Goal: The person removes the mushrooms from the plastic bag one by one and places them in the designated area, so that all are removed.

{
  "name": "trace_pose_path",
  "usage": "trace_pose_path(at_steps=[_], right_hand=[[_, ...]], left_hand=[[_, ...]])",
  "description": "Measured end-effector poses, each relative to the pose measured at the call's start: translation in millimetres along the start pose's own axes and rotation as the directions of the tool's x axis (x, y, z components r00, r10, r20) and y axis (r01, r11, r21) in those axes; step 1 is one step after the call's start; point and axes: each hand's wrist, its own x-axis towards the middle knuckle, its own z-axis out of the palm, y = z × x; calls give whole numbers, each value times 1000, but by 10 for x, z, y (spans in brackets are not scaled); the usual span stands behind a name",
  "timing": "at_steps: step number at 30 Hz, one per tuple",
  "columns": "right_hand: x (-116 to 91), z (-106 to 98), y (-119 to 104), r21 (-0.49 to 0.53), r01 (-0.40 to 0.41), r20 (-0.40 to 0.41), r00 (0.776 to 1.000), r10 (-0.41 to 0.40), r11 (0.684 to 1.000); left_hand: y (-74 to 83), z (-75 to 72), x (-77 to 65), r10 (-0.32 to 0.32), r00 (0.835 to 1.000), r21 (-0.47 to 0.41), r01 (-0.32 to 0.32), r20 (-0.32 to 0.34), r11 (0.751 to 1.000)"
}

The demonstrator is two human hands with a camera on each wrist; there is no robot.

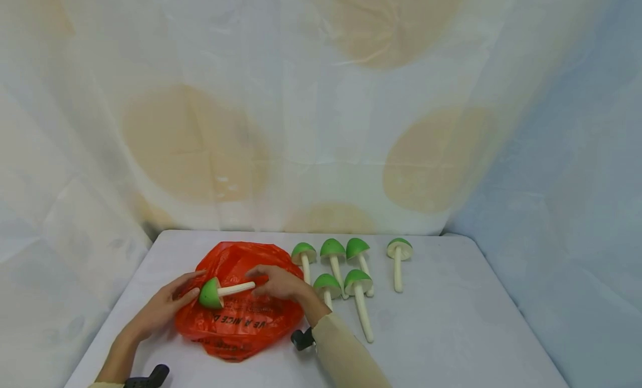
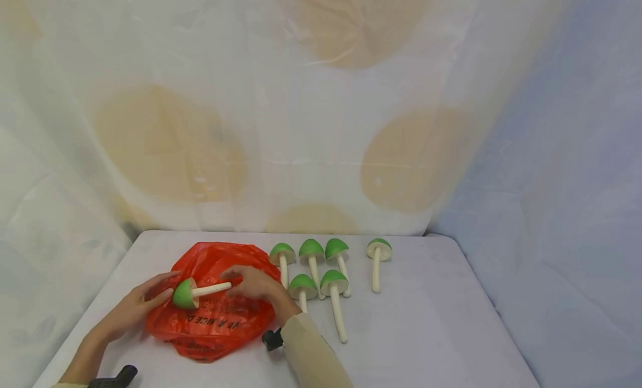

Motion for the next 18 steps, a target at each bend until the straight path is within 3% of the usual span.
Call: trace_pose_path(at_steps=[4, 12, 18], right_hand=[[0, -2, 32, -25, 16, 47, 999, -15, 1000], [-16, -6, 13, 52, 21, 98, 995, -26, 998], [-10, 6, 0, 40, 28, 132, 991, -33, 999]], left_hand=[[-2, 15, 2, -1, 1000, -16, 1, -3, 1000], [-4, 9, -15, 10, 1000, -12, -10, -9, 1000], [-13, -1, 1, -3, 1000, 0, 3, -8, 1000]])
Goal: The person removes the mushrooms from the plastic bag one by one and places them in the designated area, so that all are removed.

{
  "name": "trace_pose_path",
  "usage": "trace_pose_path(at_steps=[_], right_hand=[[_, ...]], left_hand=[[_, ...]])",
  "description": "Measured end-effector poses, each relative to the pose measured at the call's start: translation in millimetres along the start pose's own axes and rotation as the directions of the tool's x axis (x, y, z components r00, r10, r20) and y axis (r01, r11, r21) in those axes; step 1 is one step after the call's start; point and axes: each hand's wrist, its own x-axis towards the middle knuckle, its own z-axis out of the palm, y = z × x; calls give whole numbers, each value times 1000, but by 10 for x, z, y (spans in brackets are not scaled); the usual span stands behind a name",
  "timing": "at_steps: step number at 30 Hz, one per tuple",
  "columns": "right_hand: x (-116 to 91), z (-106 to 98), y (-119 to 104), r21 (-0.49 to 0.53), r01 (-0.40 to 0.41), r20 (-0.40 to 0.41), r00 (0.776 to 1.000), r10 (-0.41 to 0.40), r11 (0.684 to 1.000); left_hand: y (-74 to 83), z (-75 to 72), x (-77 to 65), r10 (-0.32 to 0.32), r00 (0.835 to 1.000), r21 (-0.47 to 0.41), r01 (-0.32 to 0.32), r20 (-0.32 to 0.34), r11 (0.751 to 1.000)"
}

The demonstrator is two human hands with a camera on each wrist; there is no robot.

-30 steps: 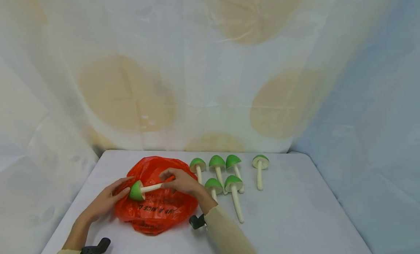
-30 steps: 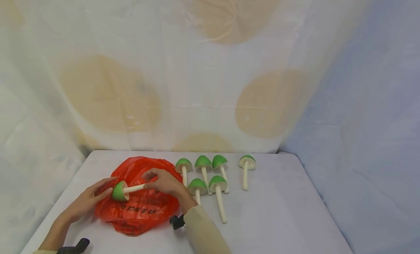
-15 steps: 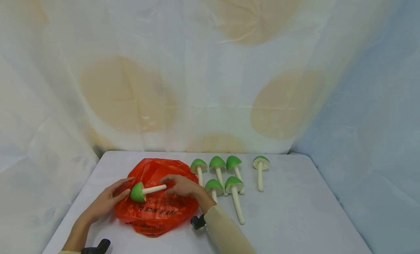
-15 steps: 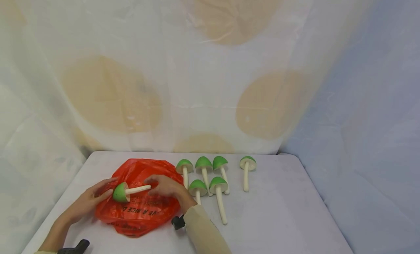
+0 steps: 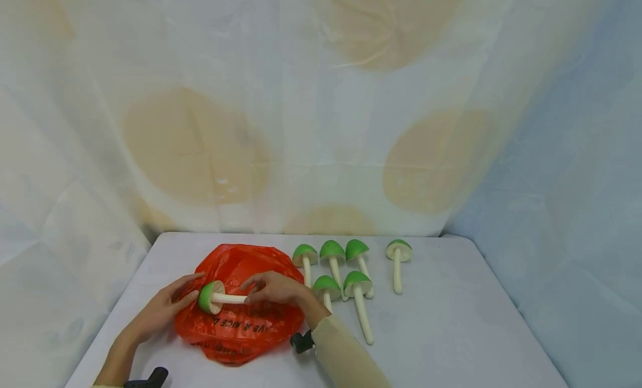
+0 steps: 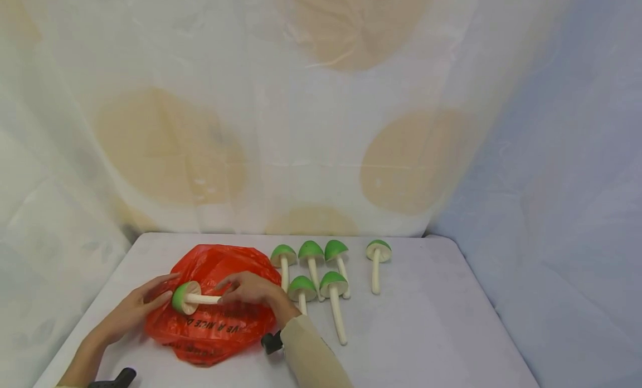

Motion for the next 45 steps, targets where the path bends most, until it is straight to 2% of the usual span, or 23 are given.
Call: trace_pose_path(at_steps=[5, 9, 14, 21, 34, 45], right_hand=[[-25, 31, -19, 21, -28, 25, 999, 27, 999], [-44, 51, 4, 101, -75, 73, 995, 68, 992], [-50, 51, 46, 181, -93, 128, 989, 71, 979], [-62, 13, 74, 236, -93, 165, 985, 55, 967], [-172, -74, 16, 317, -17, 143, 989, -30, 948], [-381, -238, -38, 282, 78, 64, 993, -100, 956]], left_hand=[[16, 6, 3, -9, 1000, -4, 9, 5, 1000], [40, 14, 0, -15, 1000, -8, 16, 7, 1000], [45, 16, -1, -15, 1000, -1, 15, 6, 1000], [35, 9, 7, -11, 1000, -15, 11, 15, 1000], [28, 15, 0, -19, 1000, -21, 19, 18, 1000], [39, 6, -11, -18, 1000, -10, 18, 4, 1000]])
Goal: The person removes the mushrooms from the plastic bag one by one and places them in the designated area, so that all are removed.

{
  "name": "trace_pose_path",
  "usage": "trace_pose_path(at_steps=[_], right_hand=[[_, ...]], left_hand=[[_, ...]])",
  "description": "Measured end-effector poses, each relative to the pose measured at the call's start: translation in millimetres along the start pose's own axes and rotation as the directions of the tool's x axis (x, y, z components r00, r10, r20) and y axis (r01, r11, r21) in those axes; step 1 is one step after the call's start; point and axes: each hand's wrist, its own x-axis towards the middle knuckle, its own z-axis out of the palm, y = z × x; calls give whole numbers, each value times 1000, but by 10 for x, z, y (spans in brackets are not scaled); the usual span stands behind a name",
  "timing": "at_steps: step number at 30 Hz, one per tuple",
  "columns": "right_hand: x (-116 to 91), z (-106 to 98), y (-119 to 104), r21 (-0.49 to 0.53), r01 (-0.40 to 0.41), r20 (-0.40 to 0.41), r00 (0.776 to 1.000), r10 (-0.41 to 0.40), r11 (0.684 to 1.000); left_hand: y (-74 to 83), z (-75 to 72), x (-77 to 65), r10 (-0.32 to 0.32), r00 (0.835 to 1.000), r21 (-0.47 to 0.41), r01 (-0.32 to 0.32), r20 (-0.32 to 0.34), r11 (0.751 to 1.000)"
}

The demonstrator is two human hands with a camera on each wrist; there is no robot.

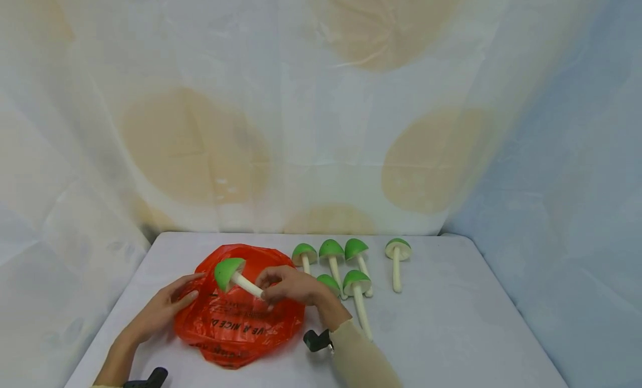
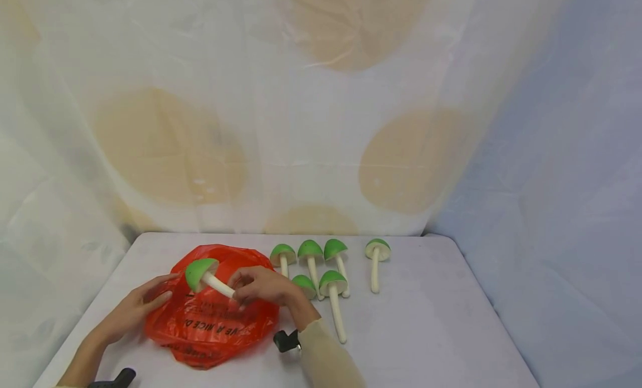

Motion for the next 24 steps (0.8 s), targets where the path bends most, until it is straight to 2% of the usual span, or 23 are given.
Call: trace_pose_path(at_steps=[12, 18, 24], right_hand=[[-466, -238, -119, -71, 56, -116, 991, -64, 996], [-747, -409, -126, -46, 85, -192, 977, -92, 995], [-1052, -555, -134, -22, 80, -254, 964, -83, 997]], left_hand=[[-9, 31, -8, 17, 999, 33, -15, -42, 999], [-14, 25, -39, 34, 997, 41, -31, -73, 999], [26, 9, -72, 71, 991, 70, -63, -114, 996]])
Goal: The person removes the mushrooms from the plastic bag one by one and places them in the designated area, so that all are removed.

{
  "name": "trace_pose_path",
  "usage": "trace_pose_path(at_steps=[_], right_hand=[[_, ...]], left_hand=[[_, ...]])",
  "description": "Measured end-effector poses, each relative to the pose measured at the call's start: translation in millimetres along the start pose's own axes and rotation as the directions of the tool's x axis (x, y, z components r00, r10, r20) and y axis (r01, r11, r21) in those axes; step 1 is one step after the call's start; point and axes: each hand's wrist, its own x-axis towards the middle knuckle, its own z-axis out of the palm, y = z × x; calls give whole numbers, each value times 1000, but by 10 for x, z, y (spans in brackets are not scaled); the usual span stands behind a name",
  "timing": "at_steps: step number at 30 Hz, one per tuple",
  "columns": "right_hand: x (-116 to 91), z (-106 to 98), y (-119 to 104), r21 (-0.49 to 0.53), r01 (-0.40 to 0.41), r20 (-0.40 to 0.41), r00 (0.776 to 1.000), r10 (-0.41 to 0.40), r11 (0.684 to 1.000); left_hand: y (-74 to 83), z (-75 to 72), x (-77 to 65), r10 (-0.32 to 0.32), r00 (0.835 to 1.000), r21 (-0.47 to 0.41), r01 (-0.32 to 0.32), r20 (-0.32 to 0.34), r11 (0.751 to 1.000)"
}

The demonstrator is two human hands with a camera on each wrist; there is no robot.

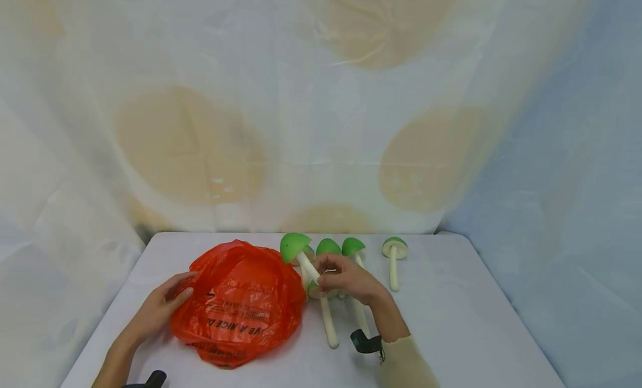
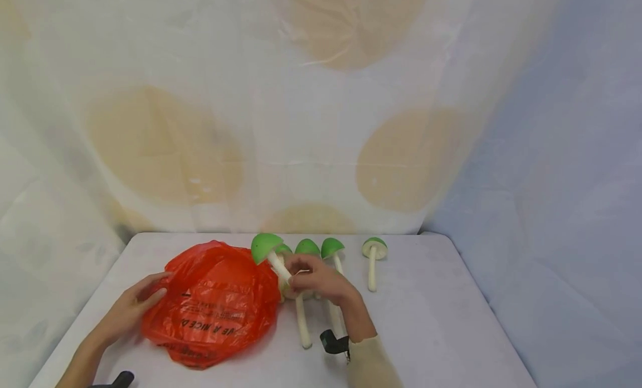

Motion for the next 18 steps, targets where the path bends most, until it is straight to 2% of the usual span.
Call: trace_pose_path(at_steps=[10, 18], right_hand=[[-497, -381, 157, -20, 32, -81, 996, -33, 999], [-901, -694, 270, -29, -1, -160, 987, -4, 1000]], left_hand=[[-22, 15, -15, 17, 999, -17, -18, -33, 1000], [-57, 12, -16, 36, 997, 8, -36, -65, 999]])
